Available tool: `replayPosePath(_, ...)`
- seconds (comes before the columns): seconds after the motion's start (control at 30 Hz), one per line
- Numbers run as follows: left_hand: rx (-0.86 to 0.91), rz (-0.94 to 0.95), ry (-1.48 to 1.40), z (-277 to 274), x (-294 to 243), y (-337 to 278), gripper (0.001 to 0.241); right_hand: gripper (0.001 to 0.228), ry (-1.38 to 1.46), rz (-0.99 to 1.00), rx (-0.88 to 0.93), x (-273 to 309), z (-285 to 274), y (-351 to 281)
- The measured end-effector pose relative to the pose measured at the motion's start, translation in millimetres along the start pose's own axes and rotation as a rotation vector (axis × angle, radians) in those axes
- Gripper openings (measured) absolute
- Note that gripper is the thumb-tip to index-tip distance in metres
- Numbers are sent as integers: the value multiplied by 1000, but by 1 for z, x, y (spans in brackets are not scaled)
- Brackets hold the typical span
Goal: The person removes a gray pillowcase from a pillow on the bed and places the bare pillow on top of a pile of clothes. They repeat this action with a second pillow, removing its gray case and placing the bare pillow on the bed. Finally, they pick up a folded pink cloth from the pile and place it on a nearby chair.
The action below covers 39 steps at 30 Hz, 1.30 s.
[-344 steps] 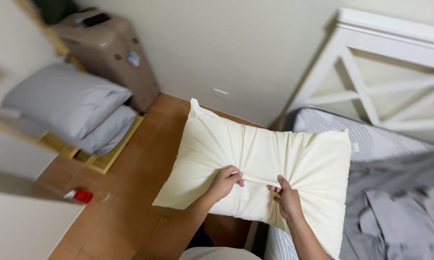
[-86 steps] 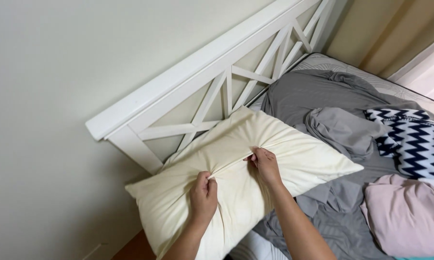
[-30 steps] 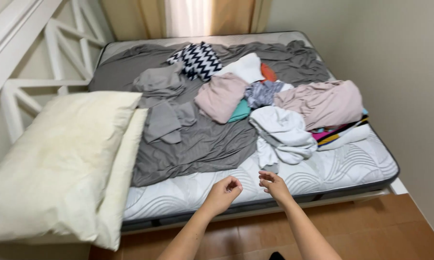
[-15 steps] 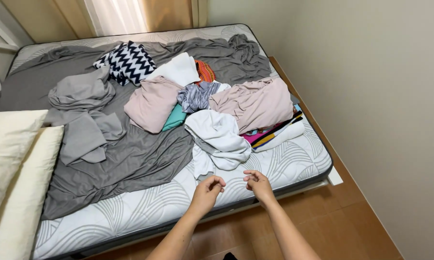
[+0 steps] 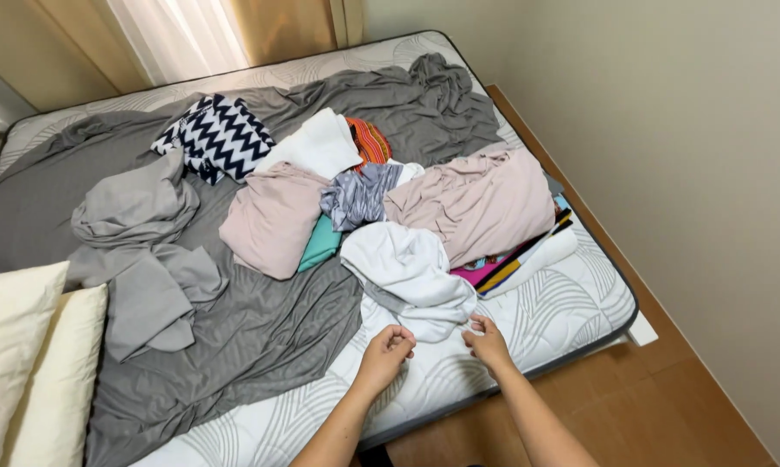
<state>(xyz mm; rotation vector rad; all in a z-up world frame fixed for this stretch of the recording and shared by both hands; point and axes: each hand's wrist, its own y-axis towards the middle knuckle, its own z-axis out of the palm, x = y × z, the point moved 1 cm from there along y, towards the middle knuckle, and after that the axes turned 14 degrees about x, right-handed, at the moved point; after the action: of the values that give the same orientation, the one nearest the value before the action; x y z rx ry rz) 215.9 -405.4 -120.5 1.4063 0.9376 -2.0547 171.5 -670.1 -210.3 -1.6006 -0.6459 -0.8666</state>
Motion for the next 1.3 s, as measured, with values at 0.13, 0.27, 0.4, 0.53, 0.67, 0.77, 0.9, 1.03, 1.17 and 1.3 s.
replayPosePath(0.13, 24, 50, -124, -6, 3, 44, 13, 54, -80, 35, -10, -4, -16, 48)
replayPosePath(0.27, -28, 20, -17, -5, -5, 96, 13, 44, -114, -36, 8, 12, -36, 120)
replayPosePath(0.4, -120, 81, 28, 11, 6, 147, 7, 41, -374, -309, -126, 19, -76, 211)
replayPosePath(0.53, -184, 36, 68, 31, 14, 195, 5, 52, -369, -378, -350, 88, -124, 230)
replayPosePath(0.67, -183, -13, 27, 58, -13, 222, 3, 74, -301, -275, -578, 125, -183, 247)
replayPosePath(0.77, -188, 0, 11, 63, -19, 243, 4, 86, -402, -155, -555, 171, -209, 236)
replayPosePath(0.9, -219, 0, 53, 61, 2, 265, 5, 103, -214, -74, -210, 151, -250, 280)
replayPosePath(1.03, -208, 18, 117, 70, -12, 277, 34, 83, -468, 54, -58, 144, -233, 304)
replayPosePath(1.17, -274, 41, 663, 105, -96, 273, 97, 54, -295, -209, 173, 215, -153, 206)
replayPosePath(1.3, -413, 243, 845, 90, -57, 301, 98, 48, -323, -413, 311, 241, -105, 135)
